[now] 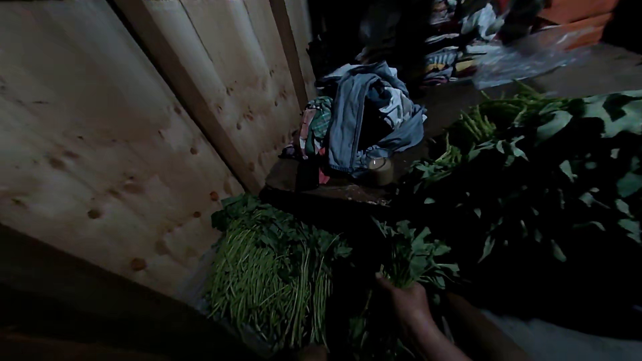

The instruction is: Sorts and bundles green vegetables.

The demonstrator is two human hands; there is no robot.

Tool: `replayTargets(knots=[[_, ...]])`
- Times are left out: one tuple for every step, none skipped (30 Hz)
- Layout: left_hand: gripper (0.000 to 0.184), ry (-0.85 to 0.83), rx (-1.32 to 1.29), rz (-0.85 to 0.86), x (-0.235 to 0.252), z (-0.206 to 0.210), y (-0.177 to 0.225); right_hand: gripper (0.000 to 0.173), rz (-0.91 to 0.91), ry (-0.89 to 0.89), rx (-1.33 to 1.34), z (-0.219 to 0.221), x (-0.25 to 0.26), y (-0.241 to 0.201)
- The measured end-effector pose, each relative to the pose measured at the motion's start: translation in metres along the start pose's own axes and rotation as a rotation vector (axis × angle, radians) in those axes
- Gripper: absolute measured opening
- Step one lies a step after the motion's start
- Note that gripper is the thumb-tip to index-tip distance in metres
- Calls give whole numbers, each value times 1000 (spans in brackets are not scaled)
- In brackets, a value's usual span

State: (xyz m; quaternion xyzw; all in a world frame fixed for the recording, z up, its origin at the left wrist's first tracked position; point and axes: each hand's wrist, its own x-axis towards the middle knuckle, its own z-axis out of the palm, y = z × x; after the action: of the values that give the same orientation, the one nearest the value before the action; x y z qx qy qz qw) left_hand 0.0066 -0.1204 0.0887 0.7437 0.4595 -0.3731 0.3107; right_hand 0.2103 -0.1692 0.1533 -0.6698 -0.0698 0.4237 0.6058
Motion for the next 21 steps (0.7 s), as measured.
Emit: replayTargets(knots=[[52, -12, -2, -51, 14, -2, -11, 35, 20, 4, -3, 0, 0, -1], [49, 31, -19, -105, 30, -4, -24, 34, 44, 2, 1, 1, -1, -2], [47, 125, -46, -156, 47, -6, -35, 34, 64, -4, 12, 2, -3, -4], [47, 230, -60, -197, 62, -9, -43, 34, 79, -14, 23, 3, -4, -4], [49, 313, -67, -216, 74, -13, -48, 35, 85, -29, 31, 3, -4, -4], [51, 383, -63, -220, 83, -17, -51, 35, 80, -44, 34, 4, -4, -4], [52, 440, -44, -223, 92, -19, -54, 36, 71, -63, 37, 4, -5, -4], [54, 477, -20, -226, 100, -20, -55, 37, 60, -75, 37, 5, -5, -4], [55, 487, 6, -235, 107, -22, -55, 37, 47, -81, 33, 5, -4, -3], [57, 475, 33, -250, 113, -22, -55, 37, 39, -83, 27, 5, -2, -2], [57, 453, 59, -265, 117, -23, -56, 38, 35, -82, 22, 5, -1, 0], [57, 430, 85, -279, 120, -24, -56, 39, 31, -80, 17, 6, 0, 1], [58, 418, 103, -288, 122, -25, -57, 40, 28, -78, 11, 5, 0, 1], [58, 426, 94, -292, 124, -26, -57, 38, 26, -80, 10, 5, 1, 1], [56, 450, 68, -304, 122, -26, -57, 36, 26, -85, 11, 5, 1, 1], [53, 481, 30, -326, 117, -28, -54, 35, 25, -88, 14, 5, 1, 1], [49, 522, -12, -347, 109, -31, -50, 35, 26, -89, 21, 6, 0, 1], [45, 565, -56, -362, 98, -35, -46, 37, 32, -95, 26, 6, 0, 1], [42, 610, -100, -373, 88, -39, -44, 39, 43, -102, 32, 6, -1, 0], [40, 647, -154, -376, 79, -43, -43, 38, 50, -103, 36, 6, -2, 0], [39, 693, -225, -369, 71, -45, -44, 38, 58, -102, 45, 6, -3, 0]])
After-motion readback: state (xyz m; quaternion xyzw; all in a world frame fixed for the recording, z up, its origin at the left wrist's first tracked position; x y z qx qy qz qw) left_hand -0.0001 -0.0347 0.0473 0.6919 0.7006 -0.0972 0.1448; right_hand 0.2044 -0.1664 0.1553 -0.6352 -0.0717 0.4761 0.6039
